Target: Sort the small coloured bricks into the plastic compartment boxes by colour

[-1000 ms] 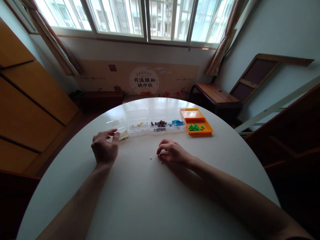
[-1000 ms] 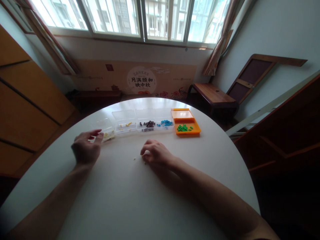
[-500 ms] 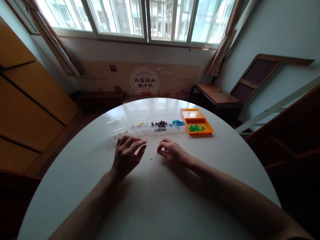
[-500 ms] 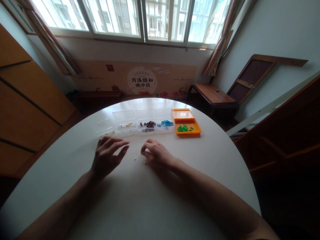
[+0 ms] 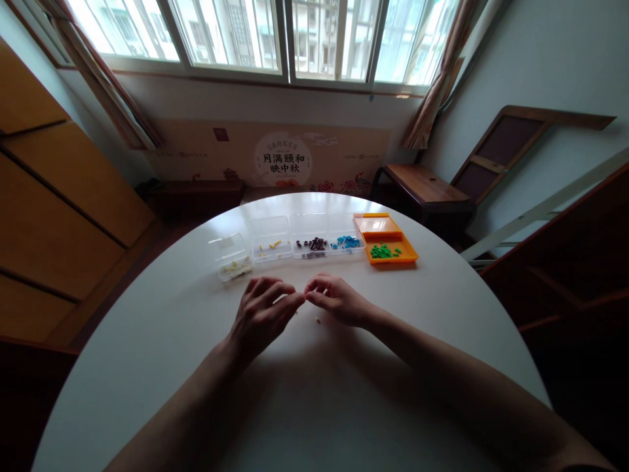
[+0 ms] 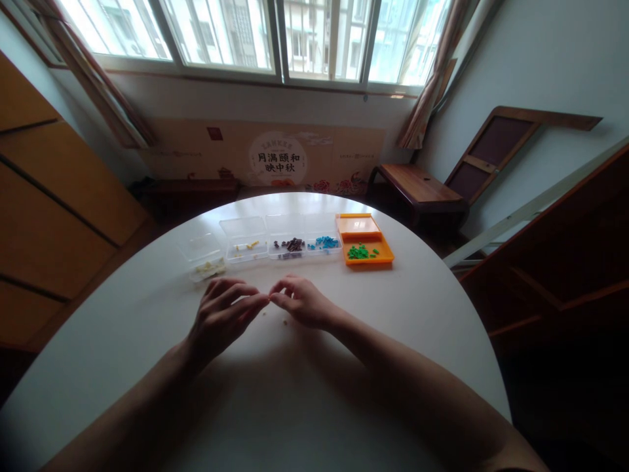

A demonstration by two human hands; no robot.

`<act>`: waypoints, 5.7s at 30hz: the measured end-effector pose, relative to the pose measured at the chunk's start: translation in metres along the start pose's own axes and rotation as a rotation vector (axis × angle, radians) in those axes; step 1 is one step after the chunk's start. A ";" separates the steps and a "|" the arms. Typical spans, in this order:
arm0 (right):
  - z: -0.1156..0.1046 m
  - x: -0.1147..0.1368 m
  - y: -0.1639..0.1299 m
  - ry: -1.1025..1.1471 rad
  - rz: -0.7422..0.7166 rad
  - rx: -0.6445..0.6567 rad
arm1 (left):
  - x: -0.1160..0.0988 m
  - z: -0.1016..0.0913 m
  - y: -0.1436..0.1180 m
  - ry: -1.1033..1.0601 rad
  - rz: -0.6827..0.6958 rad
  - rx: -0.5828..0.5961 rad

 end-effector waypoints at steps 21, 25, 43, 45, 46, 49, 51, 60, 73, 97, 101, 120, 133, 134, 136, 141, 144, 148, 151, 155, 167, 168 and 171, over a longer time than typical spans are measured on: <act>0.006 -0.003 -0.003 -0.155 -0.058 -0.089 | 0.110 -0.015 -0.059 0.219 -1.206 -0.297; 0.010 -0.004 -0.004 -0.227 -0.079 -0.065 | 0.107 -0.011 -0.056 0.219 -1.178 -0.280; 0.026 0.006 -0.002 -0.593 -0.210 0.027 | 0.048 -0.006 -0.017 0.246 -0.628 -0.219; 0.023 0.006 0.000 -0.466 -0.163 0.008 | 0.040 -0.007 -0.012 0.250 -0.531 -0.218; 0.020 0.005 0.001 -0.358 -0.124 -0.010 | 0.035 -0.008 -0.010 0.248 -0.475 -0.216; 0.011 0.002 0.006 0.063 0.037 -0.056 | 0.021 -0.009 -0.004 0.202 -0.287 -0.192; 0.008 0.000 0.008 0.322 0.132 -0.063 | 0.012 -0.007 0.000 0.154 -0.196 -0.164; 0.014 0.009 0.002 0.642 0.287 -0.029 | -0.004 -0.003 0.007 0.083 -0.156 -0.124; -0.008 0.012 0.000 0.059 0.134 0.126 | 0.070 -0.014 -0.030 0.204 -0.649 -0.247; -0.012 0.014 -0.014 -0.539 -0.213 0.309 | 0.047 -0.007 -0.019 0.099 -0.461 -0.176; -0.007 0.015 -0.013 -0.499 -0.213 0.320 | 0.032 -0.006 -0.011 0.100 -0.319 -0.121; 0.006 -0.004 -0.002 0.379 0.087 -0.023 | -0.006 0.002 0.004 0.000 -0.037 -0.077; 0.014 -0.004 -0.006 0.183 0.080 -0.112 | 0.034 -0.002 -0.011 0.025 -0.342 -0.217; 0.015 -0.004 -0.006 0.172 0.079 -0.108 | 0.044 -0.003 -0.015 0.044 -0.438 -0.269; 0.015 -0.004 -0.007 0.155 0.075 -0.101 | 0.064 -0.004 -0.026 0.109 -0.638 -0.350; 0.014 -0.003 -0.008 0.121 0.045 -0.095 | 0.104 -0.003 -0.050 0.198 -1.031 -0.412; 0.013 -0.002 -0.008 0.111 0.037 -0.098 | 0.112 -0.001 -0.055 0.158 -1.082 -0.441; 0.013 -0.001 -0.009 0.094 0.020 -0.112 | 0.109 -0.003 -0.054 0.147 -1.086 -0.483; 0.013 0.000 -0.011 0.063 -0.009 -0.143 | 0.106 -0.004 -0.052 0.140 -1.100 -0.519; 0.014 0.001 -0.015 -0.005 -0.079 -0.180 | 0.107 -0.002 -0.049 0.162 -1.136 -0.451; 0.014 0.008 -0.025 -0.152 -0.140 -0.174 | 0.084 -0.008 -0.015 0.324 -1.041 -0.123; 0.014 0.009 -0.026 -0.158 -0.141 -0.171 | 0.086 -0.008 -0.011 0.344 -1.015 -0.071; 0.013 0.011 -0.028 -0.169 -0.144 -0.166 | 0.090 -0.006 -0.004 0.406 -0.885 0.107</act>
Point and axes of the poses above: each hand's wrist, its own y-axis towards the middle knuckle, its own z-axis out of the palm, x = y × z, the point moved 3 cm from there along y, towards the middle knuckle, and after that the axes turned 2 degrees about z, right-handed, at the moved point
